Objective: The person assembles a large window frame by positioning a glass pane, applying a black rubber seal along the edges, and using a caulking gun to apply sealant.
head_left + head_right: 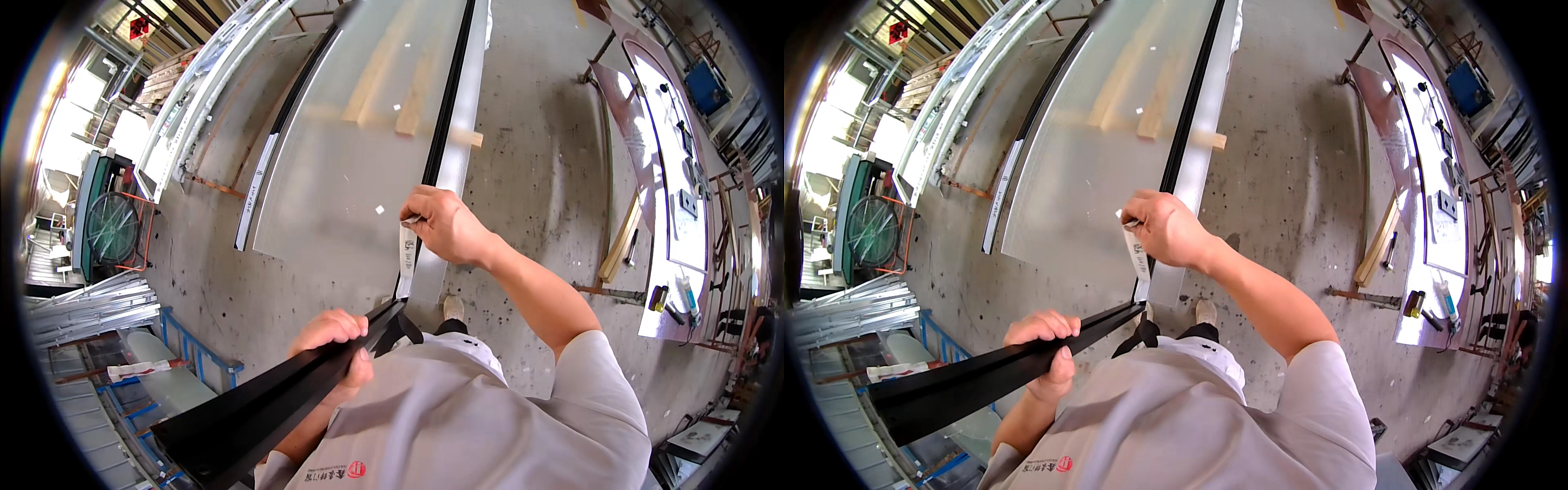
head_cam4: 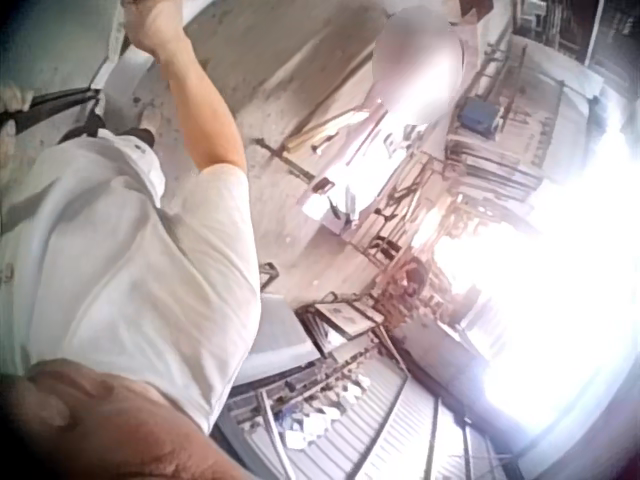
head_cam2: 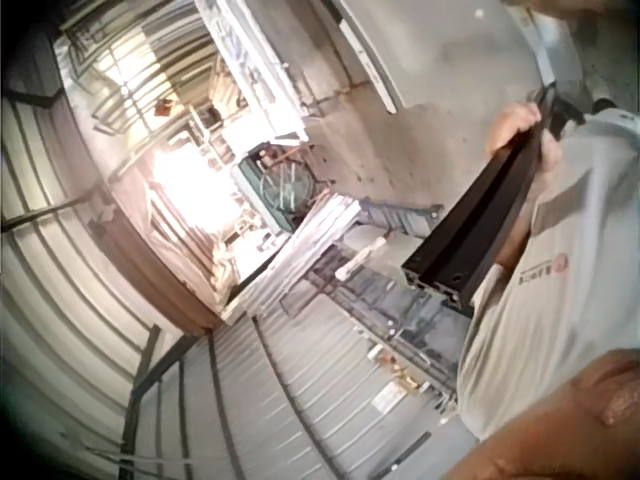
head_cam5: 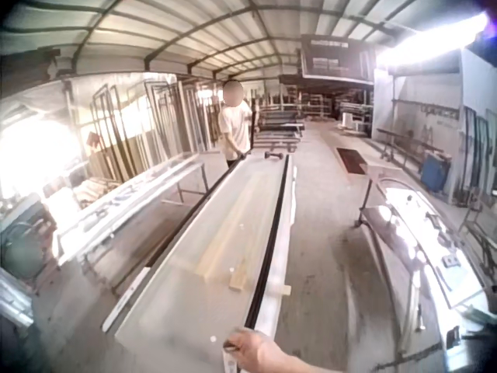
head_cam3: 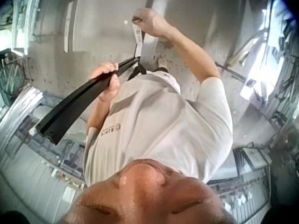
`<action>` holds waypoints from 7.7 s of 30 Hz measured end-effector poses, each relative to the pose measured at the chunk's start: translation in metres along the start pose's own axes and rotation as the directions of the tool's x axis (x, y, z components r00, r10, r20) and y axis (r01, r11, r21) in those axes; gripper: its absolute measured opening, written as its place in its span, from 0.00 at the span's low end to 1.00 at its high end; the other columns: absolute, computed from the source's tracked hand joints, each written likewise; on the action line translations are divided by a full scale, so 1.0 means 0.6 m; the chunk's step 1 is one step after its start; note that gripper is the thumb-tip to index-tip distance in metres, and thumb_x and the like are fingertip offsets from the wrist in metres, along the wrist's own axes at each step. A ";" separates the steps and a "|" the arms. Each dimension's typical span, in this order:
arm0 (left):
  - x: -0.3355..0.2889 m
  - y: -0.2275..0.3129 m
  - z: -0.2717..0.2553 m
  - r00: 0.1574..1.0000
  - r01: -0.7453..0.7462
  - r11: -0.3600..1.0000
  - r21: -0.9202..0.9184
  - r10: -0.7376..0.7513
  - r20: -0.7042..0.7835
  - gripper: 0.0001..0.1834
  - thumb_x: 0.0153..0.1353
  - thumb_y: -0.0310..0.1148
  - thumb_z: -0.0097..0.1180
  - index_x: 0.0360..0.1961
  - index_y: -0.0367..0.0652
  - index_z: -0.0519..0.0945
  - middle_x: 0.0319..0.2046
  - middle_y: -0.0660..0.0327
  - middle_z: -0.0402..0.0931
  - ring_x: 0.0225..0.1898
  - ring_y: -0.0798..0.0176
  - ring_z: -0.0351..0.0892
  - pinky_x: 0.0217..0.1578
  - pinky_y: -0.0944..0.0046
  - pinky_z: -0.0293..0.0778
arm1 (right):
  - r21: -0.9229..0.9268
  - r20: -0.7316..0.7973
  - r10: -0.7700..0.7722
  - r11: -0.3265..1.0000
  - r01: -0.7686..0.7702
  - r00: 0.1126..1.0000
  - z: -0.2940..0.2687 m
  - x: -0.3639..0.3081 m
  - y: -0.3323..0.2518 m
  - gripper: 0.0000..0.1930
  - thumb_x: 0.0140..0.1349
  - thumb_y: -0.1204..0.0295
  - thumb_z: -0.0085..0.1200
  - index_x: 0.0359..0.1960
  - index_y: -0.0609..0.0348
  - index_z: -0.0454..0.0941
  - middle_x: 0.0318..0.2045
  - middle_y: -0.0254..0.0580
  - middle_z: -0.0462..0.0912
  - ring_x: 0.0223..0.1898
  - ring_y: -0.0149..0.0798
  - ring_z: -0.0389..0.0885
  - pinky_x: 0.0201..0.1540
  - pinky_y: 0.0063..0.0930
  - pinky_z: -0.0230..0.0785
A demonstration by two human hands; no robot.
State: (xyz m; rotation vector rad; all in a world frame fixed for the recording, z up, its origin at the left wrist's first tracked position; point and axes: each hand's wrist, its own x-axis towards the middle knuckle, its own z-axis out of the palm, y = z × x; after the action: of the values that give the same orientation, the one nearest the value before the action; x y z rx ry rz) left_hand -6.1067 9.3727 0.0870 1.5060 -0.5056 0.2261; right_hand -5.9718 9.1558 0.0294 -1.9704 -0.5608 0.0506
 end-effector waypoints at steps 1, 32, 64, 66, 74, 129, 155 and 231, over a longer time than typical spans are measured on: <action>0.001 0.000 0.001 1.000 0.002 1.000 -0.003 -0.002 0.003 0.16 0.53 0.24 0.57 0.40 0.38 0.65 0.33 0.55 0.66 0.31 0.62 0.66 0.35 0.55 0.74 | 0.030 -0.014 -0.025 0.999 0.026 1.000 -0.008 -0.009 -0.021 0.04 0.53 0.82 0.54 0.32 0.66 0.76 0.30 0.46 0.76 0.31 0.48 0.76 0.36 0.35 0.70; -0.130 0.030 -0.031 0.963 0.254 0.727 0.638 -0.249 -0.100 0.14 0.58 0.34 0.60 0.41 0.34 0.77 0.37 0.52 0.79 0.32 0.56 0.79 0.29 0.57 0.73 | 0.696 -0.359 0.310 0.717 0.031 0.880 0.065 -0.229 -0.123 0.07 0.64 0.83 0.45 0.42 0.66 0.73 0.29 0.46 0.80 0.18 0.24 0.71 0.20 0.16 0.63; -0.219 -0.069 -0.625 0.549 0.343 0.320 -0.883 -0.831 -0.087 0.13 0.65 0.37 0.42 0.40 0.39 0.74 0.36 0.60 0.76 0.41 0.61 0.76 0.46 0.60 0.72 | 0.099 -0.156 -0.102 0.988 0.119 0.982 0.743 0.079 -0.315 0.11 0.55 0.81 0.59 0.41 0.64 0.80 0.41 0.46 0.76 0.41 0.44 0.76 0.42 0.32 0.71; -0.198 -0.086 -0.672 0.551 0.295 0.368 -0.882 -0.820 -0.158 0.14 0.65 0.40 0.42 0.37 0.41 0.74 0.34 0.60 0.76 0.39 0.61 0.75 0.44 0.60 0.72 | -0.006 0.033 -0.197 0.980 0.197 0.980 0.785 0.138 -0.301 0.17 0.52 0.79 0.59 0.46 0.62 0.79 0.44 0.45 0.75 0.48 0.48 0.73 0.50 0.37 0.68; -0.125 -0.179 -0.898 0.077 0.574 0.552 -0.606 -0.772 -0.631 0.18 0.65 0.43 0.43 0.23 0.43 0.71 0.24 0.61 0.73 0.26 0.63 0.71 0.29 0.61 0.69 | 0.324 0.437 -0.441 0.890 0.319 0.784 0.885 0.364 -0.250 0.07 0.53 0.74 0.53 0.32 0.62 0.77 0.50 0.58 0.74 0.56 0.55 0.70 0.56 0.42 0.66; 0.713 -0.919 -0.442 -0.332 0.245 0.970 0.002 0.082 0.940 0.12 0.54 0.28 0.51 0.37 0.36 0.82 0.25 0.58 0.79 0.27 0.69 0.77 0.32 0.68 0.74 | 0.026 -0.754 0.656 0.001 -1.000 -0.019 0.632 0.679 0.170 0.07 0.56 0.70 0.51 0.33 0.59 0.74 0.36 0.48 0.73 0.44 0.49 0.74 0.48 0.38 0.69; 0.731 -0.907 -0.417 -0.345 0.153 0.988 -0.017 0.069 0.936 0.08 0.51 0.23 0.49 0.29 0.34 0.80 0.21 0.57 0.75 0.25 0.66 0.74 0.30 0.67 0.71 | 0.387 0.010 0.354 0.861 0.330 -0.935 0.710 0.668 -0.073 0.11 0.62 0.70 0.46 0.20 0.57 0.69 0.14 0.37 0.69 0.12 0.30 0.65 0.13 0.26 0.56; 0.788 -0.738 -0.530 -0.616 0.690 0.132 0.712 -0.410 0.673 0.07 0.56 0.25 0.52 0.24 0.36 0.80 0.28 0.58 0.80 0.29 0.67 0.80 0.33 0.64 0.77 | 0.317 -0.901 0.287 -0.074 -0.946 -0.325 0.837 0.608 0.069 0.33 0.45 0.63 0.69 0.53 0.61 0.70 0.49 0.57 0.72 0.52 0.60 0.69 0.56 0.52 0.63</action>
State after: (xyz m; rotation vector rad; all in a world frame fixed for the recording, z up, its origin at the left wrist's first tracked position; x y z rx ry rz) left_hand -5.4377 9.5771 -0.0903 1.1106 -0.2696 -2.2702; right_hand -5.7716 9.7131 -0.1612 -2.1867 2.0187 -0.3979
